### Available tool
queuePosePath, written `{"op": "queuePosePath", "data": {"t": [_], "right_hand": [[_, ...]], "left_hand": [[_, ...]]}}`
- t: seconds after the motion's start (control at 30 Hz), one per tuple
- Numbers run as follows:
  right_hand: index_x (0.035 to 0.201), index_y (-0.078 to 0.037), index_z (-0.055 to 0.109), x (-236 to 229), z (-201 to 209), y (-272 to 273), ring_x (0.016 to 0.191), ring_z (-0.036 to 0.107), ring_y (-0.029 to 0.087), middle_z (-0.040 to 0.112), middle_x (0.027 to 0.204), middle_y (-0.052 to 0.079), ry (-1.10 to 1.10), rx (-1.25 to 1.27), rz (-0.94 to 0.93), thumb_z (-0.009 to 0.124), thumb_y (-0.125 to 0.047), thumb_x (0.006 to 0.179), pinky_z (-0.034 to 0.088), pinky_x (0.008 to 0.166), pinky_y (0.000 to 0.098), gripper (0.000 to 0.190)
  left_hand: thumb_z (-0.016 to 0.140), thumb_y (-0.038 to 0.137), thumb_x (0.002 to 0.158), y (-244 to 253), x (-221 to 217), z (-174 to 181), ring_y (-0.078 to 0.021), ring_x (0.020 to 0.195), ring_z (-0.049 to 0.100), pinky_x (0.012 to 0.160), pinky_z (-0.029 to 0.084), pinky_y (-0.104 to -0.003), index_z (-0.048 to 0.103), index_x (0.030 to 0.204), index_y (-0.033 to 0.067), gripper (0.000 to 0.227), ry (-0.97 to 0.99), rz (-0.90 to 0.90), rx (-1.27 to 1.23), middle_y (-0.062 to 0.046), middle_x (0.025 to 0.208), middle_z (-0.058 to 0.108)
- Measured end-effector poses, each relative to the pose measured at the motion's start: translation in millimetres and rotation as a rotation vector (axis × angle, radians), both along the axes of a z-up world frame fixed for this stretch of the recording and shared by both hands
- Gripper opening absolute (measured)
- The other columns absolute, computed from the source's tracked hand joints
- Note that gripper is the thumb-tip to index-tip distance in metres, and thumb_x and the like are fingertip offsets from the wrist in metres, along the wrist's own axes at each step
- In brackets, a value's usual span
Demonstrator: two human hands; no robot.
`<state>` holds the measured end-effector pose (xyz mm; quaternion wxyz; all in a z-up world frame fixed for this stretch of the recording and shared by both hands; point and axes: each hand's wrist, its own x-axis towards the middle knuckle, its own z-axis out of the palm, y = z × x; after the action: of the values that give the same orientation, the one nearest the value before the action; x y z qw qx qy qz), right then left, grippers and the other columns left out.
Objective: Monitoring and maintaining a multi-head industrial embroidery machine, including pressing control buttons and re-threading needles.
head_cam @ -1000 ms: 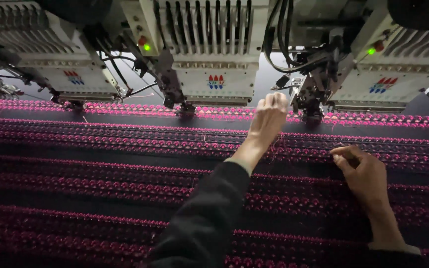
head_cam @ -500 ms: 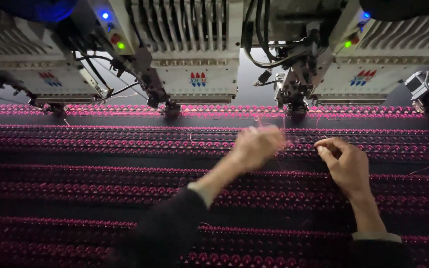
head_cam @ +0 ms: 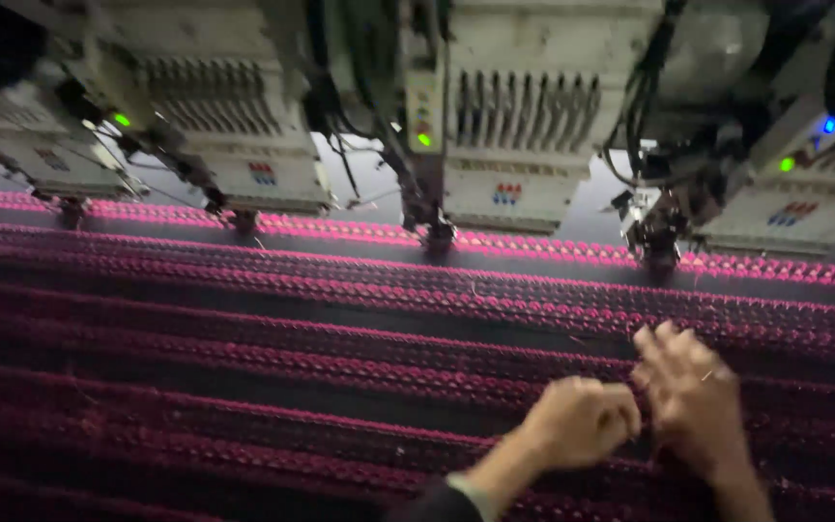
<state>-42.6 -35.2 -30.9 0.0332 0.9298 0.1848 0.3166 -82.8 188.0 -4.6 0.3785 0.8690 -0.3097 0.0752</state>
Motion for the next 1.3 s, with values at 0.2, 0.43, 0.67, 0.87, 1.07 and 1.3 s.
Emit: {"op": "queuePosePath", "data": {"t": [0.2,0.43,0.67,0.87,1.07,1.3], "right_hand": [[0.150,-0.014,0.047,-98.1,-7.5,136.2,0.155,0.034,0.038,0.042,0.163,0.009,0.064,-0.074,0.219,0.044,-0.034,0.091,0.026,0.130,0.0451,0.062],[0.114,-0.025,0.076,-158.8,13.6,317.8,0.108,0.066,0.015,0.071,0.118,0.000,0.545,0.591,0.514,0.064,-0.038,0.092,0.045,0.101,0.0294,0.029],[0.137,-0.022,0.062,-123.9,11.8,416.2,0.131,0.055,0.028,0.059,0.145,0.007,0.305,0.306,0.033,0.069,-0.041,0.085,0.048,0.105,0.0465,0.056],[0.147,-0.014,0.052,-204.2,23.2,514.7,0.145,0.042,0.029,0.050,0.154,0.009,0.209,0.136,0.253,0.054,-0.042,0.097,0.033,0.121,0.0458,0.057],[0.140,-0.019,0.060,-199.5,8.7,514.0,0.131,0.060,0.021,0.065,0.140,0.003,0.141,0.230,0.122,0.060,-0.040,0.092,0.045,0.110,0.0418,0.053],[0.126,-0.017,0.071,-196.9,21.4,512.9,0.119,0.070,0.027,0.072,0.133,0.011,0.001,0.048,-0.051,0.062,-0.045,0.089,0.056,0.104,0.0429,0.048]], "left_hand": [[0.047,0.011,0.090,99.4,-71.2,17.8,-0.0453,0.093,0.055,0.086,0.042,-0.056,0.053,0.108,-0.0009,0.022,-0.006,0.164,-0.250,-0.024,0.102,0.060],[0.068,0.024,0.085,339.9,-151.6,17.2,-0.0328,0.126,0.055,0.104,0.037,-0.049,0.063,0.119,0.0130,0.036,-0.301,0.300,0.158,-0.013,0.141,0.060],[0.050,0.048,0.098,521.1,-205.5,-14.3,-0.0345,0.150,0.034,0.123,0.022,-0.054,0.046,0.151,0.0112,0.064,-0.124,1.165,0.399,-0.016,0.161,0.041],[0.053,0.045,0.098,511.3,-209.4,4.4,-0.0417,0.151,0.025,0.123,0.014,-0.058,0.036,0.156,0.0076,0.071,-0.113,0.981,0.430,-0.021,0.164,0.030],[0.052,0.013,0.104,515.9,-229.3,46.0,-0.0365,0.133,0.058,0.110,0.047,-0.043,0.051,0.143,-0.0003,0.040,-0.290,0.370,-0.160,-0.023,0.146,0.056],[0.068,0.029,0.073,532.0,-223.7,47.6,-0.0537,0.140,0.030,0.113,0.018,-0.069,0.051,0.128,0.0022,0.063,-0.124,0.674,0.133,-0.033,0.147,0.040]]}}
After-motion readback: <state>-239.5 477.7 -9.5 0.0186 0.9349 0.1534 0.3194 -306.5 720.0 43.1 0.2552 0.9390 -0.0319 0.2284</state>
